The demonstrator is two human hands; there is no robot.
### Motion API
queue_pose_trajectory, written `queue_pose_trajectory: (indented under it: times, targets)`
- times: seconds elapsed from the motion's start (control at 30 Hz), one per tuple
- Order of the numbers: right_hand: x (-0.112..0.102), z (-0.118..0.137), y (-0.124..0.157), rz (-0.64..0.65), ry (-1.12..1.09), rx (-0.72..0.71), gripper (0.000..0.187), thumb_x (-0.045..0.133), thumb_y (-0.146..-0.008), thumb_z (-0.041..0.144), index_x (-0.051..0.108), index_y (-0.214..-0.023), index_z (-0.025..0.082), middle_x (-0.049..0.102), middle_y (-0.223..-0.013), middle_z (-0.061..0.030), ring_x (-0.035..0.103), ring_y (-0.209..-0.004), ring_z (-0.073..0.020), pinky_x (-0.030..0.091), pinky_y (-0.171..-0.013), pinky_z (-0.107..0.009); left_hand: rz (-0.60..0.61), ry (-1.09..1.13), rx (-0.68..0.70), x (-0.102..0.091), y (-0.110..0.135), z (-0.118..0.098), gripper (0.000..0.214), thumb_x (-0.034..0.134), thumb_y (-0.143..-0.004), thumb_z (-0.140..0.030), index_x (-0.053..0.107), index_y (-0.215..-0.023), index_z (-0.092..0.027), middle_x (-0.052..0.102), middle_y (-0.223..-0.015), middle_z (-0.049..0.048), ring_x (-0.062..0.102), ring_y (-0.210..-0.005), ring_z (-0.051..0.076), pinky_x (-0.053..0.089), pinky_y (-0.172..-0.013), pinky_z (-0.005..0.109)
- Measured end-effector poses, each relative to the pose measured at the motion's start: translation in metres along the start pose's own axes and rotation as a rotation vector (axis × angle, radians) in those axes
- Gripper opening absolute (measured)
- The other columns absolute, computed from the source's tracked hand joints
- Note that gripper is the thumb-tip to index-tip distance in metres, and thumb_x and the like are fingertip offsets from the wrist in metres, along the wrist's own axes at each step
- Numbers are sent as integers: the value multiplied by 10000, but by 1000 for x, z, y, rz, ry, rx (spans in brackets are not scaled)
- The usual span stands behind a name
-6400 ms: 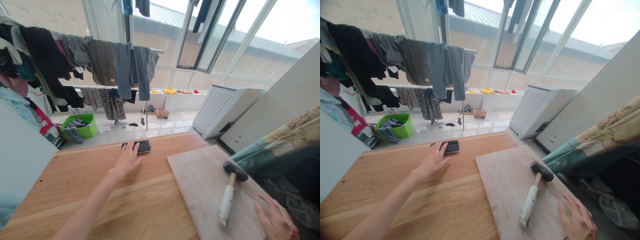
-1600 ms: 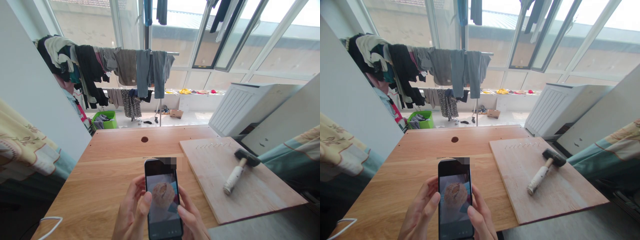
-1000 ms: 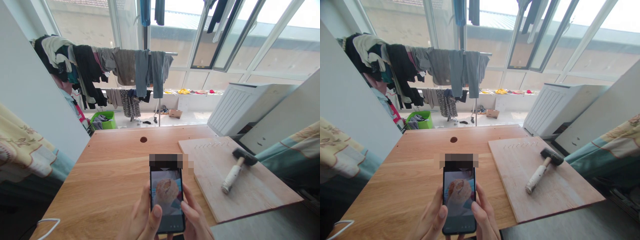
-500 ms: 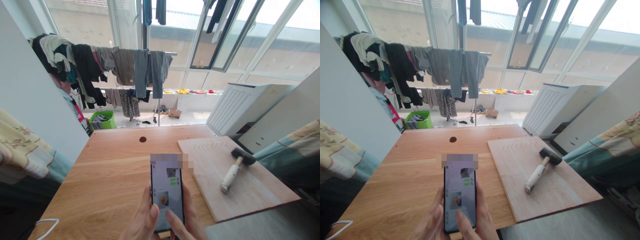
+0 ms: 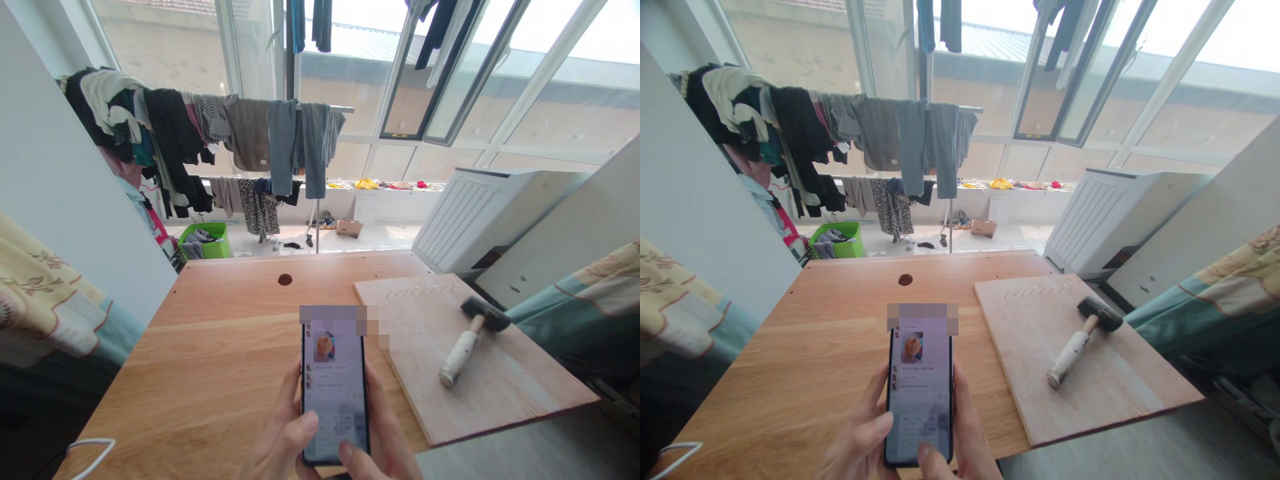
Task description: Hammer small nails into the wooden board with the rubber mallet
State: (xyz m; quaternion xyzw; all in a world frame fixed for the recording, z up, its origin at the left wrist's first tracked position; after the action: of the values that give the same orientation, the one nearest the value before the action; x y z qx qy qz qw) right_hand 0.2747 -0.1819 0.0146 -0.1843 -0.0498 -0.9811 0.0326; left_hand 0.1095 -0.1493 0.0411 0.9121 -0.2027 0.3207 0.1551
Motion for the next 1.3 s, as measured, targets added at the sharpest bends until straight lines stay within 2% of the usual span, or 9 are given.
queue_pose_trajectory:
  times: [0.27,0.4,0.53,0.67,0.83,0.9,1.07,1.2,1.3]
  targets:
    - [17,18,-4,19,-63,-79,810,712,-924,504,332,-1632,408,603,-1559,-103,642,-1341,-378,525,-1091,-557,-4,-58,54,5,11,-2,727,667,-987,-370,328,-1630,-373,619,-1505,105,622,-1326,353,575,-1020,458]
    - [19,17,-7,60,-168,-99,728,735,-918,490,432,-1577,424,629,-1538,-83,651,-1336,-358,534,-1089,-518,31,-84,127,8,14,0,733,660,-1002,-319,295,-1625,-446,570,-1553,87,618,-1335,335,537,-1069,470]
    - [20,15,-12,45,-273,-181,604,784,-909,400,556,-1464,467,709,-1447,-44,645,-1346,-334,525,-1102,-508,88,-93,124,5,14,1,777,702,-978,-357,283,-1626,-453,533,-1581,92,554,-1403,344,548,-1047,443]
    - [20,14,-16,38,-193,-107,788,814,-857,492,475,-1552,345,699,-1441,-127,649,-1334,-355,513,-1112,-512,125,-57,104,3,12,1,761,707,-976,-324,312,-1609,-475,530,-1586,78,552,-1409,331,524,-1080,448]
    - [15,18,-12,51,-178,-62,853,812,-829,525,448,-1580,347,673,-1478,-125,629,-1354,-384,495,-1120,-551,107,-76,105,5,9,-2,825,676,-993,-310,196,-1658,-402,576,-1538,111,555,-1408,322,494,-1121,477]
    - [13,18,-9,34,-200,-34,797,809,-830,523,501,-1548,364,664,-1494,-105,636,-1346,-384,512,-1105,-546,112,-80,107,6,8,-3,847,682,-989,-310,174,-1661,-400,579,-1533,115,550,-1414,324,471,-1142,490]
    - [8,19,-6,-61,-297,41,475,755,-895,504,707,-1357,404,758,-1378,-21,658,-1332,-318,512,-1120,-468,160,-65,126,8,9,-5,861,705,-972,-316,191,-1658,-400,550,-1560,133,518,-1440,347,410,-1180,535]
    - [12,25,-7,-70,-303,23,424,769,-892,486,739,-1310,420,782,-1338,-2,693,-1288,-292,554,-1069,-401,177,-70,139,10,8,-6,868,717,-968,-346,191,-1656,-407,538,-1568,135,507,-1450,341,359,-1205,550]
    - [13,25,-8,-72,-303,-15,402,749,-906,490,739,-1305,437,786,-1327,7,696,-1286,-290,562,-1060,-405,169,-73,139,11,8,-8,853,711,-972,-349,200,-1652,-417,545,-1563,125,506,-1451,336,345,-1213,550]
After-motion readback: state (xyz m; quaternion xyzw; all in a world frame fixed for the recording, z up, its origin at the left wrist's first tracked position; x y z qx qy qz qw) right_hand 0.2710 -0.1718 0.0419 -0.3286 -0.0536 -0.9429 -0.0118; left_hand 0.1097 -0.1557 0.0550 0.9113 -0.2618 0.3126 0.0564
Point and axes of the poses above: each hand's wrist, its own y-axis away from the middle knuckle, its own x-axis out of the palm, z = x × y, the point moved 3 cm from there along -y, towards the middle knuckle
